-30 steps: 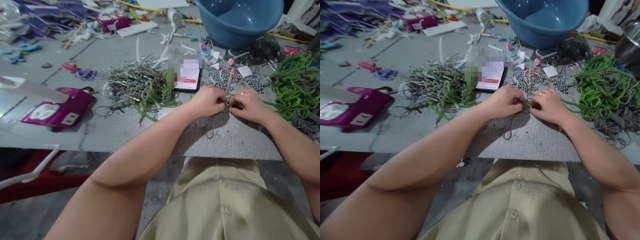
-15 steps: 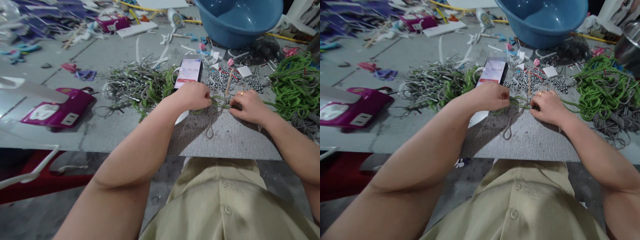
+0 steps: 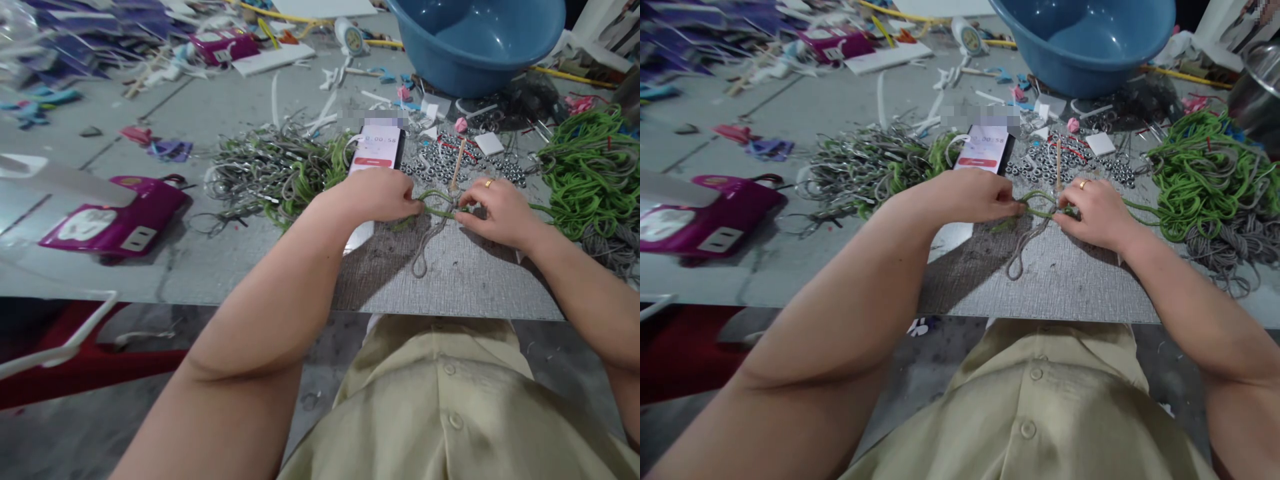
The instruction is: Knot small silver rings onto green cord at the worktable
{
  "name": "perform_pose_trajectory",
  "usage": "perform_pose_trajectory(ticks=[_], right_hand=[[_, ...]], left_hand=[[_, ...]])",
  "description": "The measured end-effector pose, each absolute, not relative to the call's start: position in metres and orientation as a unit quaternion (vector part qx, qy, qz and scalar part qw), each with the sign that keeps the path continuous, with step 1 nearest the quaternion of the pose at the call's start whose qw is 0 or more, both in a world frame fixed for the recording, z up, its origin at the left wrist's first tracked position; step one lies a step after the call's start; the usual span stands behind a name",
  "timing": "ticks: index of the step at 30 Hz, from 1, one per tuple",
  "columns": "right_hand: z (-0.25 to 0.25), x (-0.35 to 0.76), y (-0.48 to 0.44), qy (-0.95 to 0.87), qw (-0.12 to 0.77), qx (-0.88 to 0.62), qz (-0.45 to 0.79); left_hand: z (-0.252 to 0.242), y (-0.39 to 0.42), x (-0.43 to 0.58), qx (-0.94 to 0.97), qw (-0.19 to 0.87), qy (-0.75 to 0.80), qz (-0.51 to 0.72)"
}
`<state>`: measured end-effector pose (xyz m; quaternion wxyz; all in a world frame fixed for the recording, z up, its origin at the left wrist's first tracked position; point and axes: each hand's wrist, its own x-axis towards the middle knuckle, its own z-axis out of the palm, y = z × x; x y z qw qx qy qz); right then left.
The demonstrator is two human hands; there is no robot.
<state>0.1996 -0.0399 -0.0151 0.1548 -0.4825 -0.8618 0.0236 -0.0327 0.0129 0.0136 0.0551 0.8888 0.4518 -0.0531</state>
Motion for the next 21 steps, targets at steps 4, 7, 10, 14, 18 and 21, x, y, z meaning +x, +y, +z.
perform_pose_trajectory(ticks=[4,7,10,14,18,21], right_hand=[[-0.012,0.194,-0.046,-0.889,0.165,-0.426,0.027],[-0.013,0.189,-0.05,-0.907,0.137,-0.396,0.036],[-0.016,0.186,-0.051,-0.911,0.124,-0.391,0.033],[-0.017,0.186,-0.05,-0.91,0.127,-0.394,0.033],[-0.018,0.186,-0.05,-0.908,0.131,-0.396,0.044],[-0.018,0.187,-0.049,-0.895,0.154,-0.417,0.043]], left_hand=[[0.015,0.012,-0.038,0.895,0.058,0.438,-0.064],[0.011,0.015,-0.043,0.901,0.064,0.421,-0.082],[0.01,0.018,-0.046,0.905,0.073,0.409,-0.089],[0.019,0.017,-0.042,0.872,0.08,0.482,-0.017],[0.026,0.007,-0.026,0.799,0.183,0.544,0.18],[0.017,0.001,-0.013,0.775,0.292,0.505,0.242]])
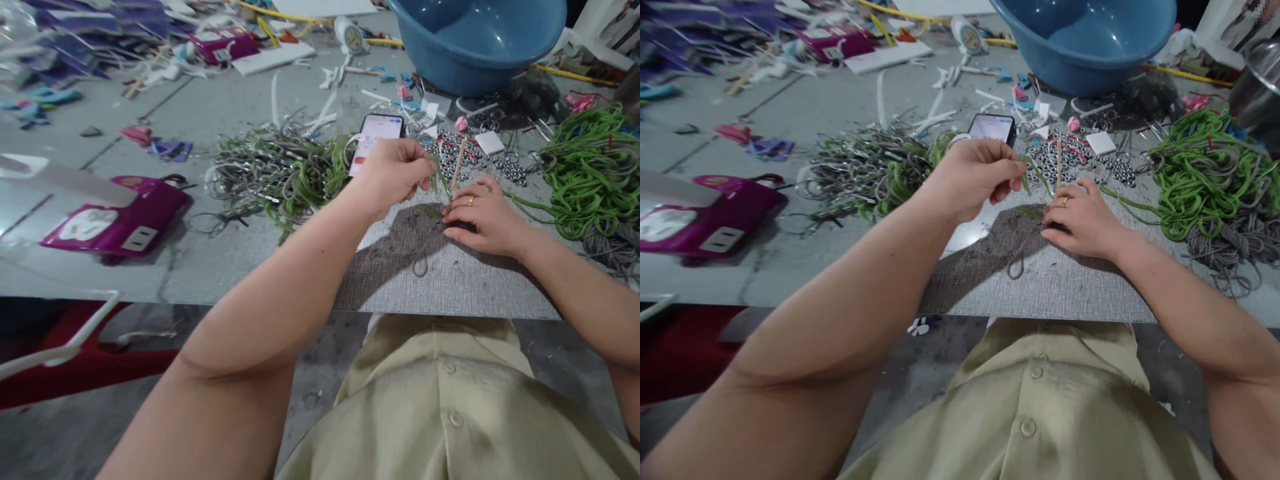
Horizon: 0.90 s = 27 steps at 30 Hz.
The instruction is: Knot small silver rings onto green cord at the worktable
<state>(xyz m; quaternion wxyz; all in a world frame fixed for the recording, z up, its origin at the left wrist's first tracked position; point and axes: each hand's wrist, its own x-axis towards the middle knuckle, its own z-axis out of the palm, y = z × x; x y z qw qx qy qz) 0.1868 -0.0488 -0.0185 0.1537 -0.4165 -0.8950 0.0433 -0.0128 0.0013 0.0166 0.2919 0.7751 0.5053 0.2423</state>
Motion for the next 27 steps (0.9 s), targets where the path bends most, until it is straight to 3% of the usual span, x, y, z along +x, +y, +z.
perform_pose_trajectory(ticks=[7,13,27], right_hand=[[-0.016,0.187,-0.051,-0.826,0.238,-0.51,-0.015],[-0.019,0.189,-0.047,-0.827,0.251,-0.502,0.037],[-0.017,0.188,-0.045,-0.786,0.325,-0.511,0.122]], left_hand=[[-0.003,-0.008,0.004,0.719,0.466,0.426,0.288],[0.005,-0.017,0.011,0.598,0.611,0.409,0.319],[0.003,-0.016,0.011,0.597,0.615,0.399,0.326]])
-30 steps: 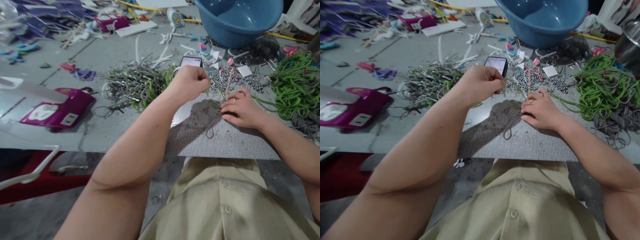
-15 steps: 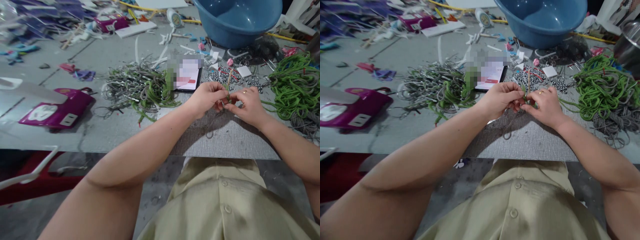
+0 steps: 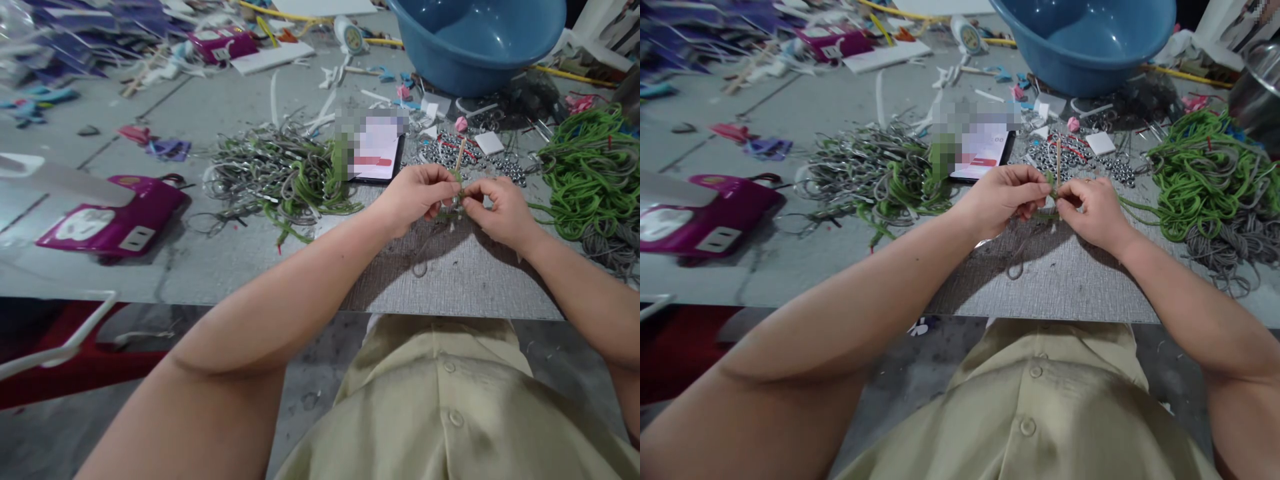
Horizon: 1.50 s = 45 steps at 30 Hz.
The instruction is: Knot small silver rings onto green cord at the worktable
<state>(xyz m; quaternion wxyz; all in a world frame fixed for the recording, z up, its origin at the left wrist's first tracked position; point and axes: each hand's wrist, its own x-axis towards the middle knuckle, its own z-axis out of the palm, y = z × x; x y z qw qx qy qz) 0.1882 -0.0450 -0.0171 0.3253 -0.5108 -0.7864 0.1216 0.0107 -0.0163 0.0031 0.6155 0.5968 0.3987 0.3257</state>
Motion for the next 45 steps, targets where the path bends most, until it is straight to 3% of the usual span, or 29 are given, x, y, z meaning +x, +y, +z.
perform_pose_trajectory(ticks=[10,17,22,29,40,45], right_hand=[[-0.013,0.187,-0.046,-0.8,0.304,-0.499,0.136],[-0.014,0.19,-0.043,-0.8,0.267,-0.532,0.076],[-0.017,0.192,-0.041,-0.812,0.238,-0.529,0.06],[-0.011,0.195,-0.04,-0.803,0.277,-0.514,0.122],[-0.009,0.199,-0.039,-0.771,0.294,-0.505,0.253],[-0.013,0.207,-0.035,-0.775,0.259,-0.5,0.285]], left_hand=[[-0.006,-0.012,0.009,0.665,0.548,0.394,0.319],[-0.017,-0.015,0.007,0.743,0.331,0.373,0.447],[-0.023,-0.019,0.008,0.848,0.265,0.257,0.38],[-0.027,-0.012,0.008,0.872,0.177,0.28,0.361],[-0.019,-0.012,0.006,0.868,0.231,0.309,0.313],[-0.019,-0.001,0.0,0.872,0.279,0.306,0.261]])
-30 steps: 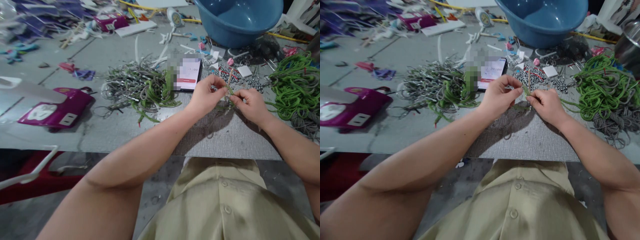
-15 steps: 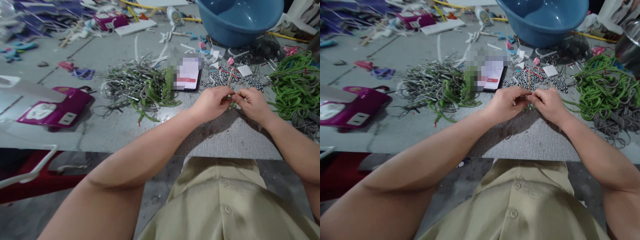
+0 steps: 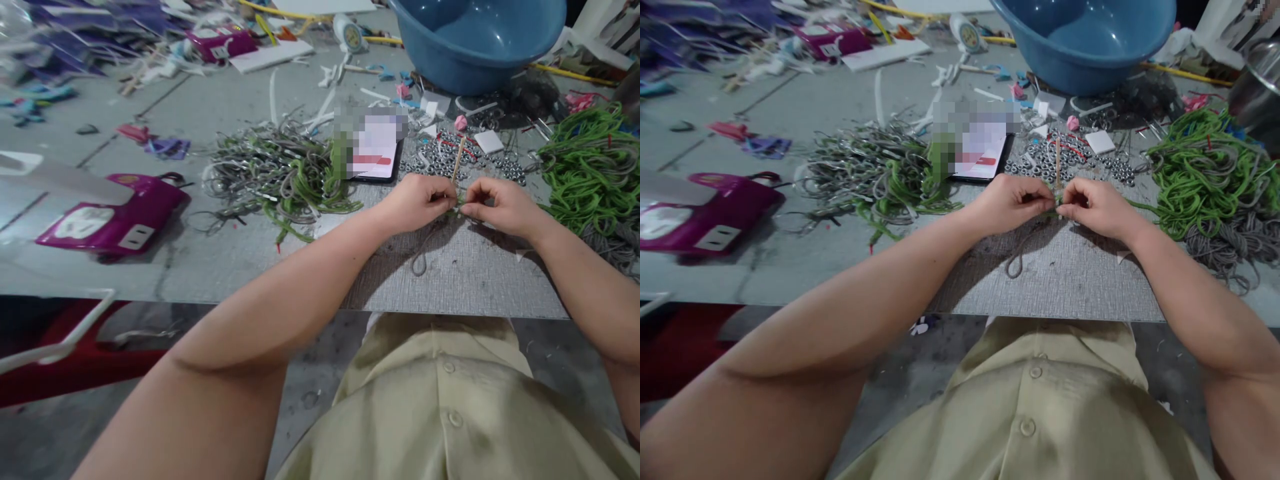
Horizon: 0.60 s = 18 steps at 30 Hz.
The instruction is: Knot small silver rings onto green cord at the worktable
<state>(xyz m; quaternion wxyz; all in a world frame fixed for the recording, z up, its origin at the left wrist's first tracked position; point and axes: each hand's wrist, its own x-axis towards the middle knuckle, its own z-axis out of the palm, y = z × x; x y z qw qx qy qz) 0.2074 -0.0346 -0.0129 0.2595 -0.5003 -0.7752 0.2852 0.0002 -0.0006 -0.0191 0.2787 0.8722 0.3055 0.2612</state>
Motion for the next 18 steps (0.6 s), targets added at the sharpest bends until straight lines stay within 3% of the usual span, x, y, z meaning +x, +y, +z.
perform_pose_trajectory(ticks=[9,18], right_hand=[[-0.0126,0.2038,-0.0346,-0.846,0.146,-0.486,0.166],[-0.0114,0.2058,-0.0345,-0.816,0.174,-0.506,0.217]], left_hand=[[-0.0185,0.004,-0.0019,0.894,0.275,0.297,0.193],[-0.0177,0.0075,-0.0041,0.891,0.298,0.293,0.175]])
